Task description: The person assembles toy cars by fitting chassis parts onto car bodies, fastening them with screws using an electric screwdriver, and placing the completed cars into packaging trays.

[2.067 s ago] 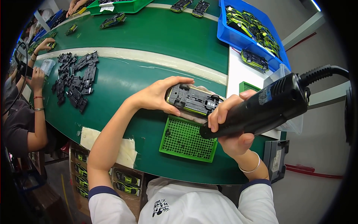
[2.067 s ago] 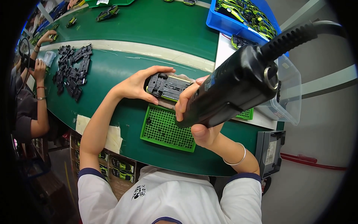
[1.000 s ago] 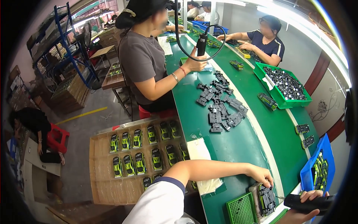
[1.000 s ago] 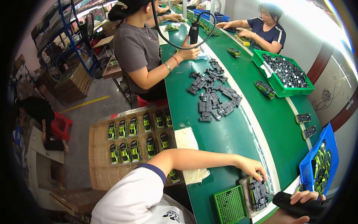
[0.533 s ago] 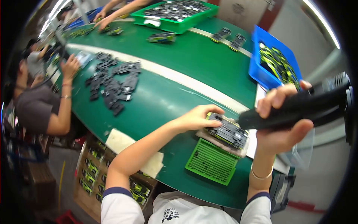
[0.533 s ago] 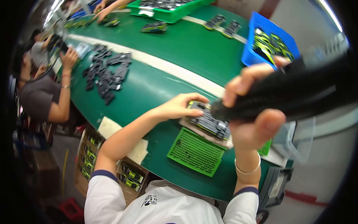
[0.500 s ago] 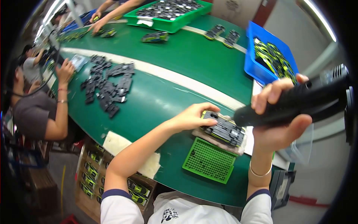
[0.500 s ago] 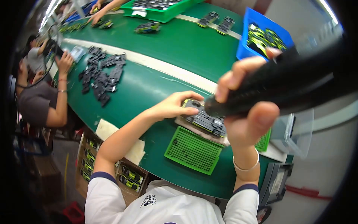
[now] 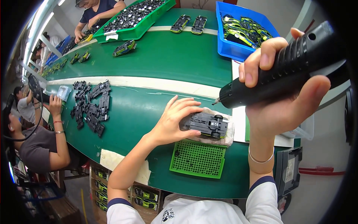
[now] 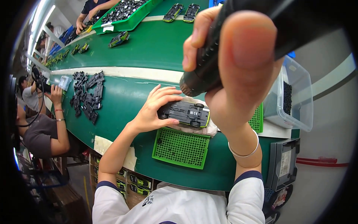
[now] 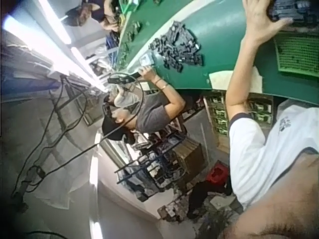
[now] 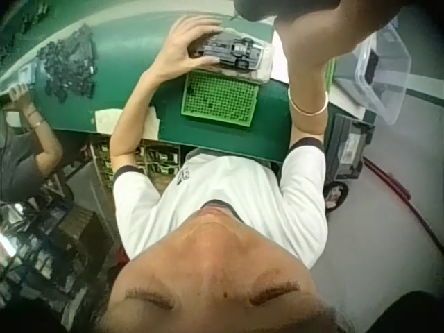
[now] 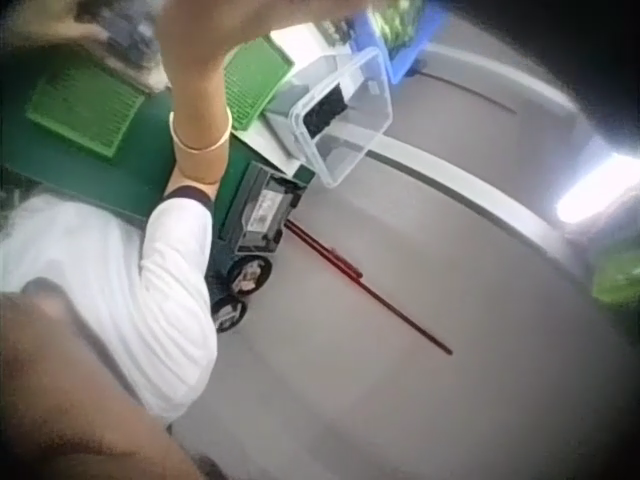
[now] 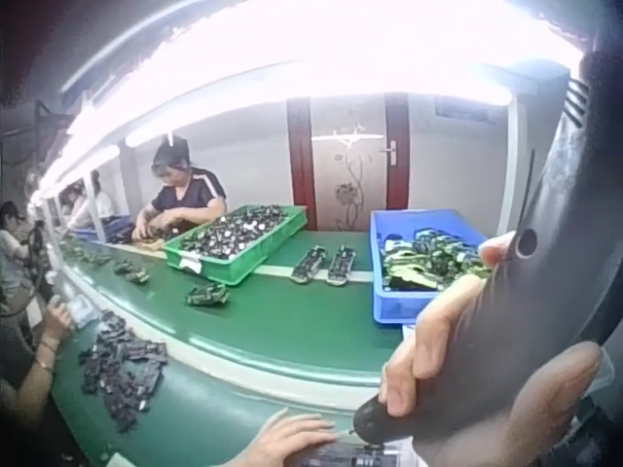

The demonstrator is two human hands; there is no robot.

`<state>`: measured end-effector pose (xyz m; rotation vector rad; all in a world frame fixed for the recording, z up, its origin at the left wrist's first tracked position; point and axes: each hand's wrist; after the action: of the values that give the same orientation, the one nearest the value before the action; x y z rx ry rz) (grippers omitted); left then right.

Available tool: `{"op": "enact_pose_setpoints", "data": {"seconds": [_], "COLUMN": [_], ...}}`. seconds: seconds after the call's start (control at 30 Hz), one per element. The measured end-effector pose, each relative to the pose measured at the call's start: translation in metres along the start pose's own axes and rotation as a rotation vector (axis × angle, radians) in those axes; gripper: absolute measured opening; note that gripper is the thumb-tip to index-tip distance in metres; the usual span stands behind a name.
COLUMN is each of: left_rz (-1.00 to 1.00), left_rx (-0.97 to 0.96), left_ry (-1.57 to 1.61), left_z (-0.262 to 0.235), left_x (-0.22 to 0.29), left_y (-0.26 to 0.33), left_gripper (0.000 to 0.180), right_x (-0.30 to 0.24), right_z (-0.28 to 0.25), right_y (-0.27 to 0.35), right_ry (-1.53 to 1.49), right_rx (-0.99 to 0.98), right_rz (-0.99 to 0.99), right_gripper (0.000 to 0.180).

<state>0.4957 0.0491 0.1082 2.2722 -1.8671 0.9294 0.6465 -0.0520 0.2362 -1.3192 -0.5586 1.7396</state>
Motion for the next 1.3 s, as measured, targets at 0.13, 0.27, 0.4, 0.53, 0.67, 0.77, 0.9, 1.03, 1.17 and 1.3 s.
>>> {"op": "enact_pose_setpoints", "data": {"seconds": [0.13, 0.27, 0.4, 0.53, 0.67, 0.77, 0.9, 1.03, 1.17, 1.3], "left_rz": [-0.108, -0.299, -0.46, -0.533, -0.231, -0.132, -0.353, -0.602, -0.781, -0.802], "left_rx": [0.042, 0.331, 0.487, 0.465, 0.297, 0.157, 0.132, -0.311, -0.596, -0.729], "left_ry": [0.387, 0.963, 0.732, 0.504, 0.023, 0.075, 0.234, 0.369, 0.392, 0.313], "left_z": [0.001, -0.001, -0.017, -0.012, -0.022, -0.018, -0.013, -0.019, -0.023, -0.025], "left_x": [-0.003, -0.014, -0.039, -0.041, -0.026, -0.014, -0.006, -0.009, -0.016, -0.014], "left_y": [-0.003, 0.001, 0.008, 0.006, 0.002, 0.002, -0.008, -0.029, -0.042, -0.047], "left_gripper": [0.05, 0.034, 0.023, 0.024, 0.031, 0.032, 0.047, 0.068, 0.066, 0.064], "right_x": [-0.004, -0.022, -0.029, -0.04, -0.043, -0.043, -0.041, -0.043, -0.048, -0.047], "right_z": [-0.013, -0.013, -0.025, -0.036, -0.041, -0.037, -0.025, -0.027, -0.034, -0.039], "right_y": [-0.008, -0.012, -0.01, -0.006, -0.004, -0.005, -0.008, -0.008, -0.01, -0.014], "right_ry": [-0.066, -0.054, -0.054, -0.049, -0.042, -0.033, -0.031, -0.03, -0.045, -0.066], "right_rx": [-0.184, -0.16, -0.11, -0.067, -0.026, 0.006, 0.042, 0.077, 0.127, 0.13], "right_rz": [-0.143, -0.141, -0.161, -0.173, -0.17, -0.17, -0.17, -0.166, -0.172, -0.154], "right_gripper": [0.076, 0.071, 0.07, 0.068, 0.066, 0.064, 0.062, 0.06, 0.058, 0.059]}}
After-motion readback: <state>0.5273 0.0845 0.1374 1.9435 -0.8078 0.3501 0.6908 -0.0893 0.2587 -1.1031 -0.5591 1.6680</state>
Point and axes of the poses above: each hand's wrist, its own y-axis away from the middle knuckle, its own z-axis out of the palm, x = y × z, and after that the axes turned 10 degrees about -y, right-handed
